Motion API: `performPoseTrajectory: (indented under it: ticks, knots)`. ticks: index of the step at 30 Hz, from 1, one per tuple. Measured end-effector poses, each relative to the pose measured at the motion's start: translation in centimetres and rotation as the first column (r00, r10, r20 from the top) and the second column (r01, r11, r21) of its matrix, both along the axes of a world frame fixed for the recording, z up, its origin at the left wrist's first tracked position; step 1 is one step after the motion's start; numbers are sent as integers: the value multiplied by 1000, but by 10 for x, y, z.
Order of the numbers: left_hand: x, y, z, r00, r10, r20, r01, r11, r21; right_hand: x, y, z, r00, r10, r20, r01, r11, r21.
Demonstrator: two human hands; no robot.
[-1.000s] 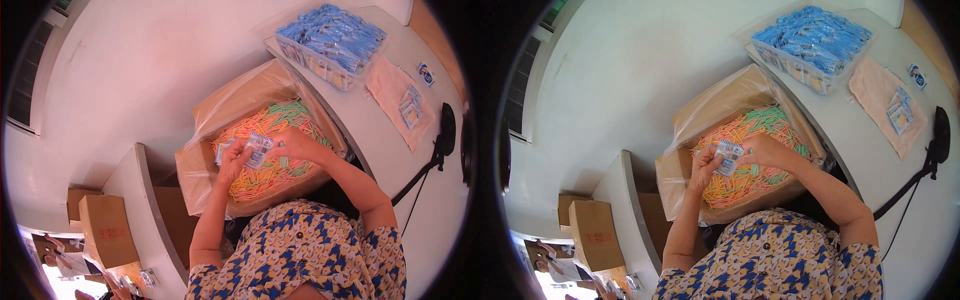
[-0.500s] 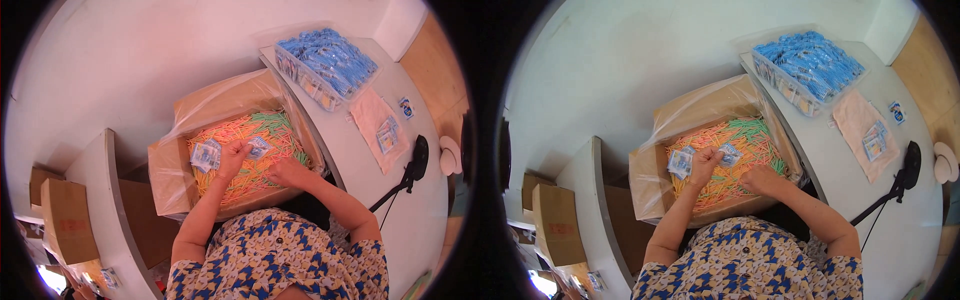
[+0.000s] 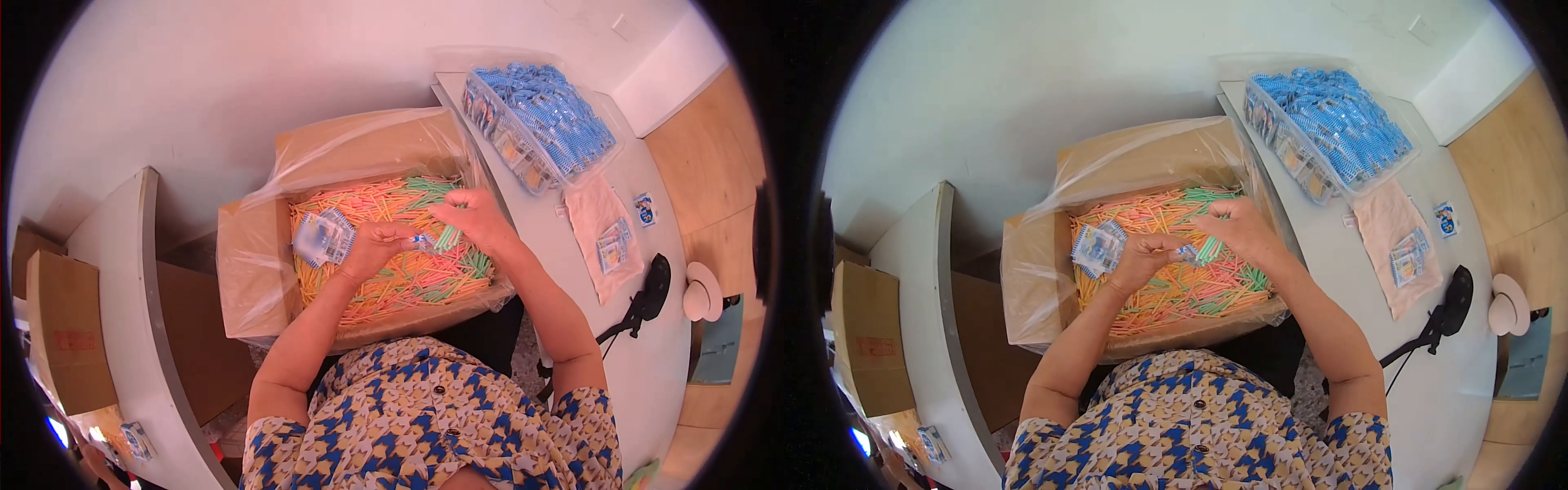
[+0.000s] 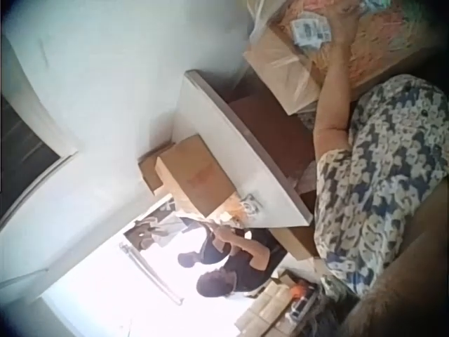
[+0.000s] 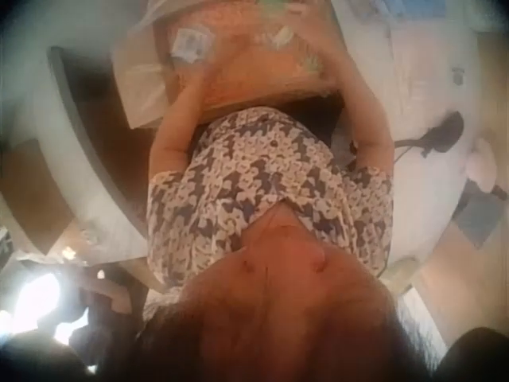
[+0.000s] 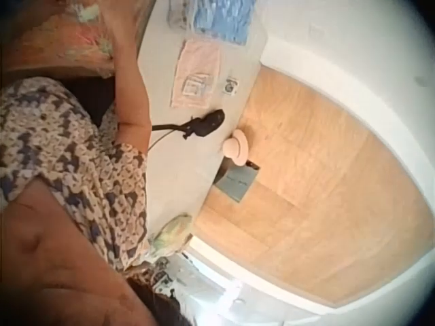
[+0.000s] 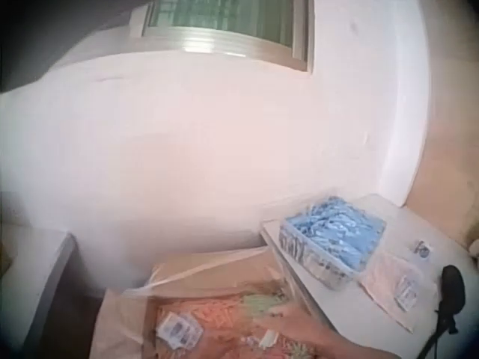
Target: Packaging small clear bags into a box filled with colorful shredded paper.
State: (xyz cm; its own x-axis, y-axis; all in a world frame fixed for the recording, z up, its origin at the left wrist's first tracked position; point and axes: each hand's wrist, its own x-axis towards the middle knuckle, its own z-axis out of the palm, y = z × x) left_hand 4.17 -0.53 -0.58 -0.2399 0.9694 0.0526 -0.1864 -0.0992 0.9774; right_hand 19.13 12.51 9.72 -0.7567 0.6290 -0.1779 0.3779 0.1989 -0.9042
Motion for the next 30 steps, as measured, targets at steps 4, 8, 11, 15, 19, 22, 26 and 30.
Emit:
performPoseTrajectory:
  ticks: [4,8,11,15,19,22,26,30]
  knots:
    - [-4,1,-11,994,-92,-56,91,996,-17,-9,3,-10,998,56,1,-55,974,218]
    - [-3,0,-12,998,-70,8,70,997,-44,-13,-4,-8,997,82,9,-74,842,535]
    - [-4,-1,-11,998,-62,-18,61,997,-48,-16,-17,-6,980,194,39,-171,731,661]
    - [-1,-1,-5,997,-32,66,34,999,-26,-10,-19,5,980,200,-23,-156,823,546]
    - [-2,-2,-10,997,-6,82,8,1000,-24,-1,-20,4,973,149,-174,-45,868,494]
    - [-4,-2,-10,996,8,94,-7,1000,-11,4,-34,-2,965,148,-217,-6,840,543]
    - [-1,-4,-2,995,58,77,-62,997,44,14,-25,-14,910,374,-176,-106,622,776]
    - [1,-4,0,984,117,137,-121,992,25,19,-29,-15,933,313,-179,-83,668,740]
